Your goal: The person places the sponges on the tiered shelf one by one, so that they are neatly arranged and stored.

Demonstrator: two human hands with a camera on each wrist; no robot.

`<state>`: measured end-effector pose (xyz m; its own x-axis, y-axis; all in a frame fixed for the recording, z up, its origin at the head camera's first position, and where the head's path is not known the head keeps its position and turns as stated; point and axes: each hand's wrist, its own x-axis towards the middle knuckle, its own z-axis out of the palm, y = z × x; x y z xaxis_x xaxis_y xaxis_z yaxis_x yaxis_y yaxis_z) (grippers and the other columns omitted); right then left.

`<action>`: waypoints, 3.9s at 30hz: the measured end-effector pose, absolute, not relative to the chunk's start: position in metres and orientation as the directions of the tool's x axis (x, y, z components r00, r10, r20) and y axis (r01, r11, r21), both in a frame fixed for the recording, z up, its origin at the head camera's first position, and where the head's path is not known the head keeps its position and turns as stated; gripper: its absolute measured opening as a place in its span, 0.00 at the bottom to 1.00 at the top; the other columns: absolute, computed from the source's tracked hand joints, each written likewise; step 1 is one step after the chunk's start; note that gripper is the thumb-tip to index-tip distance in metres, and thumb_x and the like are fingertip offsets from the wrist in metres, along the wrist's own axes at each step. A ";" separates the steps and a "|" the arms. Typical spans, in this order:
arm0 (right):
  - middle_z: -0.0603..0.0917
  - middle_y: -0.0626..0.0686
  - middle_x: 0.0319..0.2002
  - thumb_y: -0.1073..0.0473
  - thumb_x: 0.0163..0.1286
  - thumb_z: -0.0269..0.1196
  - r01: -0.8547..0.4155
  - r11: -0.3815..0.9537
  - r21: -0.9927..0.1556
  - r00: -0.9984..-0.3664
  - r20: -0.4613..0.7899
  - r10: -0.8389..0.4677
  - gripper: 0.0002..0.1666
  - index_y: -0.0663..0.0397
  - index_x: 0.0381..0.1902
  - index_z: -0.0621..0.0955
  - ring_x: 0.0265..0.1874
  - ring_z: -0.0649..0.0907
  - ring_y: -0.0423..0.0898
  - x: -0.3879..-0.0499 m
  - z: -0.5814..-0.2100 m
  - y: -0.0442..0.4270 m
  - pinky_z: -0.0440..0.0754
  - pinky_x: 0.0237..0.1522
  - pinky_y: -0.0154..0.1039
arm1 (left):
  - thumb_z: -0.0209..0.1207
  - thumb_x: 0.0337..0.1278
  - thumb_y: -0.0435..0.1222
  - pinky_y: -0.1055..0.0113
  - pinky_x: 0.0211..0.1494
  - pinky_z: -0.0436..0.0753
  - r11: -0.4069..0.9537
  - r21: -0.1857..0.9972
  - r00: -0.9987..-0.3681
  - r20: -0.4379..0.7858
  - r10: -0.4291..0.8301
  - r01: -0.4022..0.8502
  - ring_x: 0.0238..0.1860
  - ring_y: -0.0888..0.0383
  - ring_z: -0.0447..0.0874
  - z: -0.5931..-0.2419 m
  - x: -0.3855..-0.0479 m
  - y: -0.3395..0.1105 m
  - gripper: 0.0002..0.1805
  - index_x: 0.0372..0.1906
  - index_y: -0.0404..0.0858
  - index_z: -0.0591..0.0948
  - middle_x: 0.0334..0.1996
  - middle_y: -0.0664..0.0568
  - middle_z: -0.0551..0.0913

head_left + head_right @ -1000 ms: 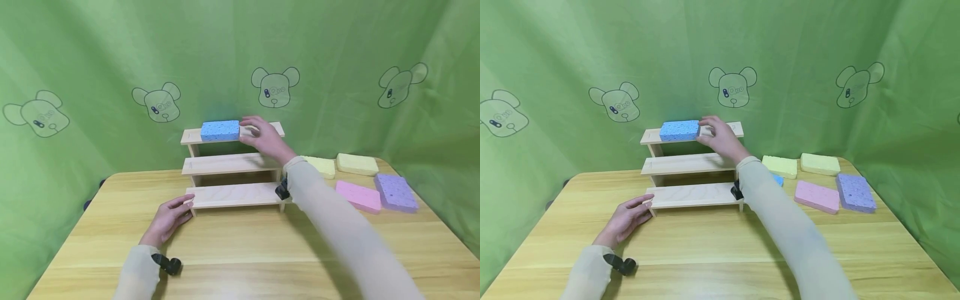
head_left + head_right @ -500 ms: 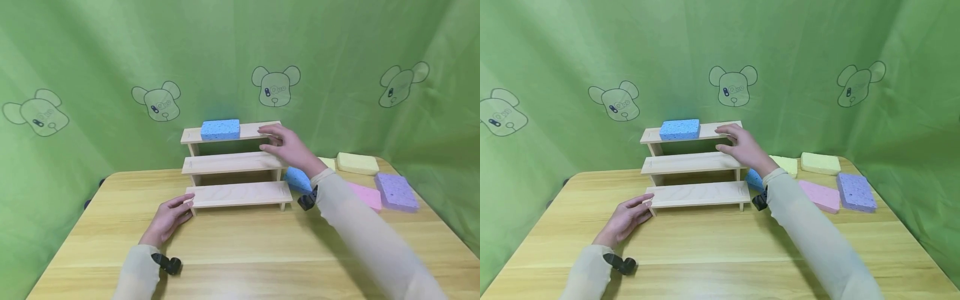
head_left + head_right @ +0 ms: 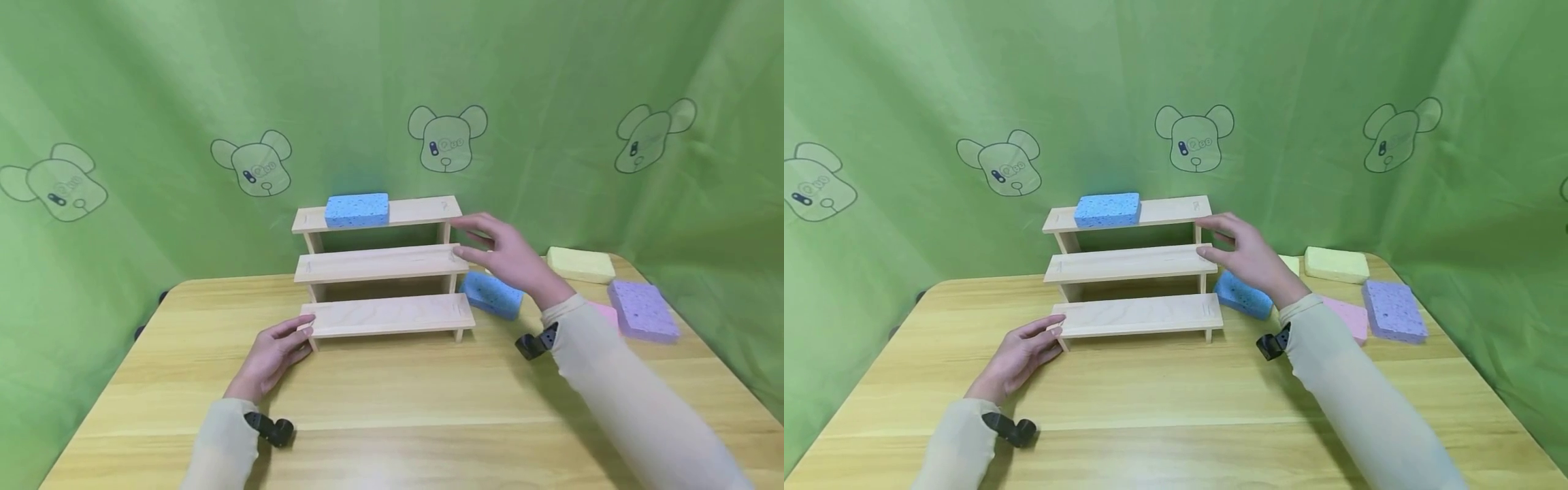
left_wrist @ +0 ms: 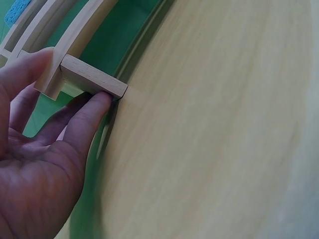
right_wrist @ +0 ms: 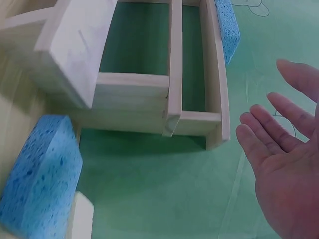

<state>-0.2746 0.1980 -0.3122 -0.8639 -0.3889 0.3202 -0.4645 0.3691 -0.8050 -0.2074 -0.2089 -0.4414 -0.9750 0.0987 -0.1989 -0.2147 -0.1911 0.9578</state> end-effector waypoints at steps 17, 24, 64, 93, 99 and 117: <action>0.71 0.53 0.65 0.58 0.69 0.66 -0.399 0.459 -0.794 -0.908 0.271 -0.320 0.29 0.55 0.67 0.73 0.65 0.70 0.59 -0.246 -0.331 0.242 0.67 0.68 0.52 | 0.61 0.63 0.27 0.58 0.61 0.78 -0.200 0.956 -0.975 -0.196 0.103 -0.213 0.60 0.48 0.75 -0.441 -0.207 -0.210 0.24 0.63 0.25 0.73 0.70 0.39 0.63; 0.70 0.55 0.66 0.55 0.69 0.66 -0.312 0.484 -0.817 -0.943 0.205 -0.262 0.32 0.56 0.67 0.71 0.66 0.68 0.61 -0.237 -0.340 0.259 0.66 0.68 0.56 | 0.61 0.63 0.28 0.58 0.62 0.77 -0.205 0.953 -0.973 -0.206 0.108 -0.224 0.61 0.45 0.73 -0.439 -0.206 -0.210 0.25 0.64 0.26 0.72 0.70 0.38 0.62; 0.58 0.75 0.67 0.46 0.65 0.68 -0.258 0.698 -0.668 -0.954 0.060 -0.295 0.53 0.75 0.71 0.56 0.63 0.62 0.76 -0.244 -0.394 0.285 0.60 0.66 0.68 | 0.60 0.64 0.28 0.58 0.62 0.77 -0.204 0.954 -0.972 -0.199 0.122 -0.221 0.59 0.49 0.76 -0.441 -0.207 -0.212 0.25 0.65 0.26 0.72 0.70 0.38 0.63; 0.67 0.79 0.59 0.56 0.60 0.71 -0.287 0.800 -0.527 -0.946 0.023 -0.325 0.47 0.82 0.65 0.63 0.59 0.67 0.73 -0.263 -0.410 0.276 0.62 0.64 0.67 | 0.61 0.64 0.29 0.58 0.62 0.78 -0.207 0.953 -0.973 -0.201 0.117 -0.222 0.60 0.49 0.75 -0.441 -0.206 -0.211 0.25 0.65 0.26 0.72 0.71 0.39 0.62; 0.69 0.76 0.57 0.53 0.60 0.71 -0.269 0.799 -0.538 -0.953 0.026 -0.303 0.47 0.78 0.66 0.65 0.57 0.70 0.70 -0.261 -0.407 0.279 0.64 0.63 0.67 | 0.60 0.64 0.29 0.58 0.62 0.77 -0.200 0.954 -0.972 -0.205 0.116 -0.225 0.60 0.49 0.75 -0.441 -0.206 -0.211 0.25 0.65 0.27 0.72 0.71 0.40 0.61; 0.69 0.71 0.60 0.45 0.64 0.69 -0.239 0.751 -0.615 -0.960 0.034 -0.278 0.48 0.73 0.68 0.65 0.59 0.69 0.71 -0.246 -0.392 0.300 0.64 0.64 0.66 | 0.61 0.64 0.29 0.58 0.62 0.78 -0.212 0.952 -0.973 -0.200 0.118 -0.221 0.59 0.49 0.76 -0.442 -0.207 -0.212 0.25 0.64 0.27 0.73 0.71 0.39 0.62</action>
<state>-0.2462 0.2998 -0.3920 -0.9600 -0.2778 0.0339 -0.2391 0.7514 -0.6150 -0.2068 -0.2116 -0.4425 -0.9727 0.1179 -0.1999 -0.2213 -0.2116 0.9520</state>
